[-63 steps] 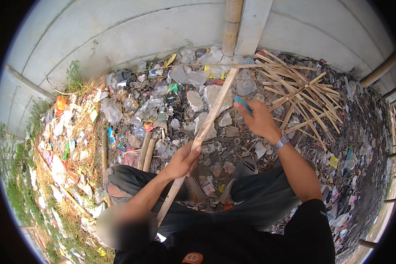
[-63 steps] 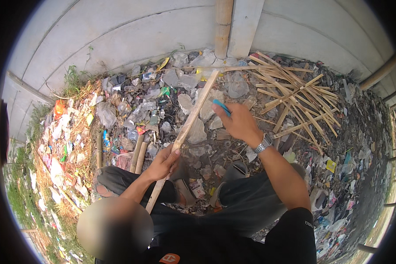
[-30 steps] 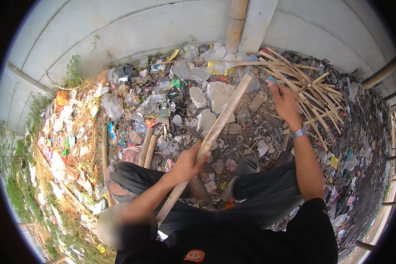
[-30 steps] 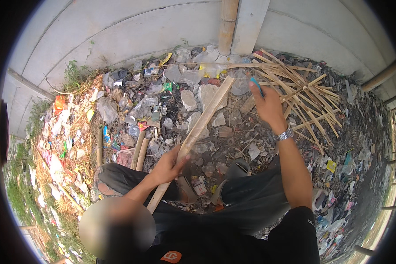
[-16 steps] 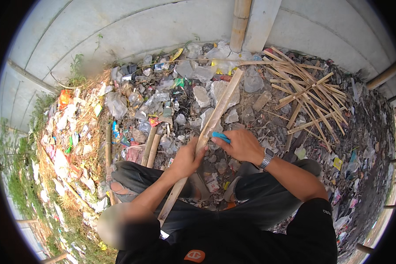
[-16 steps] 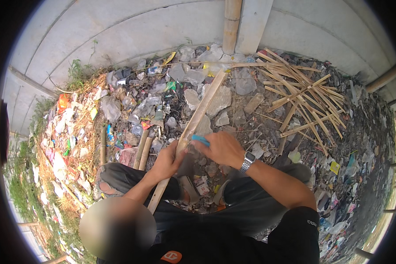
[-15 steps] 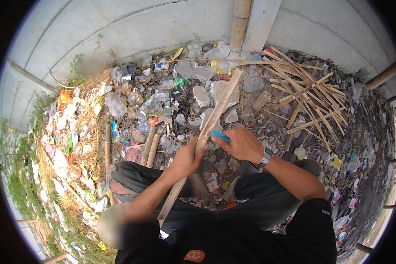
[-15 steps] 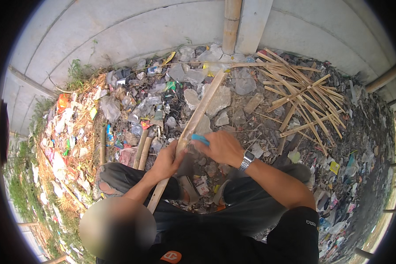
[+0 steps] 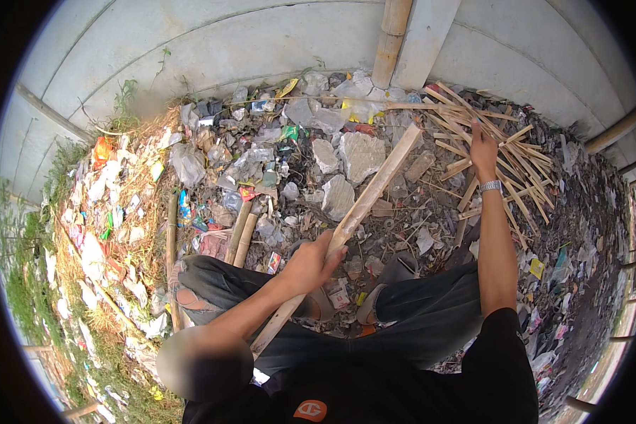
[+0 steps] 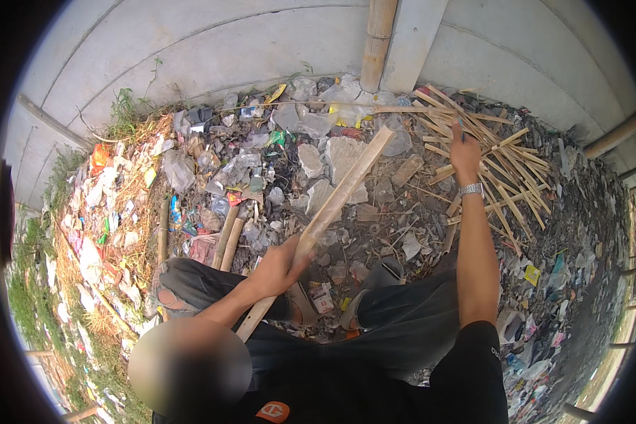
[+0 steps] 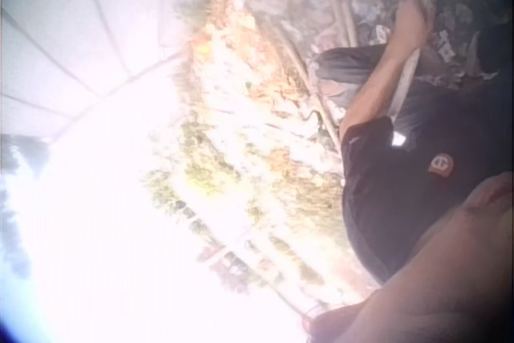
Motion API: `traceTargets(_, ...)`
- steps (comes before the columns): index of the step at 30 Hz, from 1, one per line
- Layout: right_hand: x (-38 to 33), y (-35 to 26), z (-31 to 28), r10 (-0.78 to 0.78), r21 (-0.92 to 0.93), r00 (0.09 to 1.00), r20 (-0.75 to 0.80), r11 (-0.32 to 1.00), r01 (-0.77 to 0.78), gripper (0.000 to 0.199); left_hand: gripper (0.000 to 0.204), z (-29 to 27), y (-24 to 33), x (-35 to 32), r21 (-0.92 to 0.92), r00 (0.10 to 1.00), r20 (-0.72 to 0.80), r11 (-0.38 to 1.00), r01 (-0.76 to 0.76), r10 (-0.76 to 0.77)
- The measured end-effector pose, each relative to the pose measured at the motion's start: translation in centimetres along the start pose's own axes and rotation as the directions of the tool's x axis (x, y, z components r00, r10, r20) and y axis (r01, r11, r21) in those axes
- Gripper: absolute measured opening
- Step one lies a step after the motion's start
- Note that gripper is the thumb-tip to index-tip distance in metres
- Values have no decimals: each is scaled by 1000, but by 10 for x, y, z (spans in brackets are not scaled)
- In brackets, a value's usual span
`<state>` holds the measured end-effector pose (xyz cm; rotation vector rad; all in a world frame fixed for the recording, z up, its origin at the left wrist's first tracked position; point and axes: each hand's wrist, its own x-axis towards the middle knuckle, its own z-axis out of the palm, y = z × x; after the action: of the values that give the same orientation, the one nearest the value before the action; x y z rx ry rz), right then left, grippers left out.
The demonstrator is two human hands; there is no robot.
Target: The person sits on the ground and uses a machete to split a long bamboo pole into thin strips. They then use a blue utility knife to further shave and refine the strips, placing the finished pieces on a pile nearby.
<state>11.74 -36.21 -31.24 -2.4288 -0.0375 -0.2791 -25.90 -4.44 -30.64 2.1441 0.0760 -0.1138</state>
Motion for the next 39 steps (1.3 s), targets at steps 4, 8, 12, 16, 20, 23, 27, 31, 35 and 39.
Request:
traceTargets(4, 0, -16, -33, -53, 175, 984, -167, 981, 83, 82, 31, -17, 3, 0, -37, 997, -70, 999, 15, -18)
traceTargets(8, -57, -70, -18, -215, 162, 969, 120, 967, 195, 73, 31, -17, 10, 5, -25, 997, -45, 998, 55, -56)
traceTargets(12, -142, -131, 2, -406, 195, 754, 516, 913, 358, 62, 31, -14, 5, 4, -27, 996, -72, 998, 54, -56)
traceTargets(16, -199, -132, 19, -489, 245, 575, 656, 859, 450, 59, 31, -12, 3, 5, -22, 996, -70, 998, 61, -62)
traceTargets(20, -202, -132, 28, -493, 216, 594, 635, 852, 477, 62, 26, -11, -2, 4, 54, 995, -73, 996, 76, -72)
traceTargets(23, -167, -110, 49, -431, 90, 715, 551, 882, 462, 65, 26, -10, -7, -1, 106, 995, -60, 991, 87, -81)
traceTargets(27, -18, -10, 24, -49, -114, 987, 151, 991, 67, 79, 28, 3, 11, -19, -50, 978, 196, 997, -61, 70)
traceTargets(31, 4, -12, -13, 99, 399, 985, 144, 905, -149, 66, 34, 2, 0, -8, -119, 981, 169, 990, -71, 91)
traceTargets(35, -66, -82, -10, -88, 700, 871, 484, 637, -324, 48, 39, -21, 17, 2, -506, 927, 356, 809, 300, -120)
traceTargets(39, -116, -118, 10, -208, 726, 772, 601, 547, -417, 37, 33, -20, 5, -2, -688, 915, 401, 647, 329, -38)
